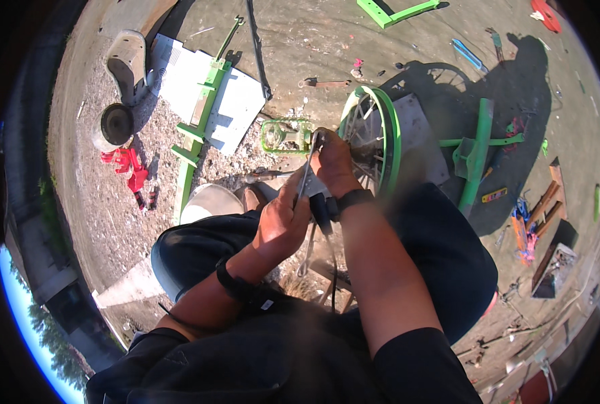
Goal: The person is sitting on the ground and working on a green bicycle wheel. They use a wrench to tighten the axle nuts on the wheel hub. The person also picks up and examines a large black tire, turning it over to inspect the tread and sidewall before setting it aside.
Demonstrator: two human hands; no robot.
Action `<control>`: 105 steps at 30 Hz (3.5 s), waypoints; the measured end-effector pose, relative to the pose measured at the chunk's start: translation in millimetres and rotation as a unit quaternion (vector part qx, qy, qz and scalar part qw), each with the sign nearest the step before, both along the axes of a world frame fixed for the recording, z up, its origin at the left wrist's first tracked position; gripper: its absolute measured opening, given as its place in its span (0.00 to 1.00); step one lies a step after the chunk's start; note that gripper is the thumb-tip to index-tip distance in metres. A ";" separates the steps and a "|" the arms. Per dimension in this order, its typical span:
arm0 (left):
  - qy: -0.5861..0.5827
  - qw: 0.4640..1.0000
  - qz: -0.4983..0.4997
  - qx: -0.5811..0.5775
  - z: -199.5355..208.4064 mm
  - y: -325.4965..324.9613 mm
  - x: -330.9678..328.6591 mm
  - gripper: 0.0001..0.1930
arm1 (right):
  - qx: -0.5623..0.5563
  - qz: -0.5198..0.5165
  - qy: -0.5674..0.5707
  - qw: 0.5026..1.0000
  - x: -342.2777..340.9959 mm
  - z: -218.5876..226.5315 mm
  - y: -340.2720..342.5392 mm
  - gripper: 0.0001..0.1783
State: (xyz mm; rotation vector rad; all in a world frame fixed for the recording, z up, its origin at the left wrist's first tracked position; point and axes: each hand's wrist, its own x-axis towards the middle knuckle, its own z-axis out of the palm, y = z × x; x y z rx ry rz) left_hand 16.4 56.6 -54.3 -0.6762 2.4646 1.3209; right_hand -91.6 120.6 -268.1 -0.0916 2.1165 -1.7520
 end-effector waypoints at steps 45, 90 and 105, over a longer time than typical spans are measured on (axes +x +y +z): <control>-0.048 0.971 0.037 0.231 71.7 -19.6 -99.5 0.13 | -0.131 -0.034 -0.060 0.989 1.1 -38.5 -7.2 0.14; -0.169 0.922 0.038 0.347 -172.7 -161.8 -143.4 0.17 | 0.057 0.145 0.095 0.983 -15.0 66.1 27.3 0.14; -0.338 0.876 0.123 0.323 -130.4 -81.7 -19.4 0.22 | 0.076 0.138 0.055 0.986 -18.2 81.0 26.2 0.13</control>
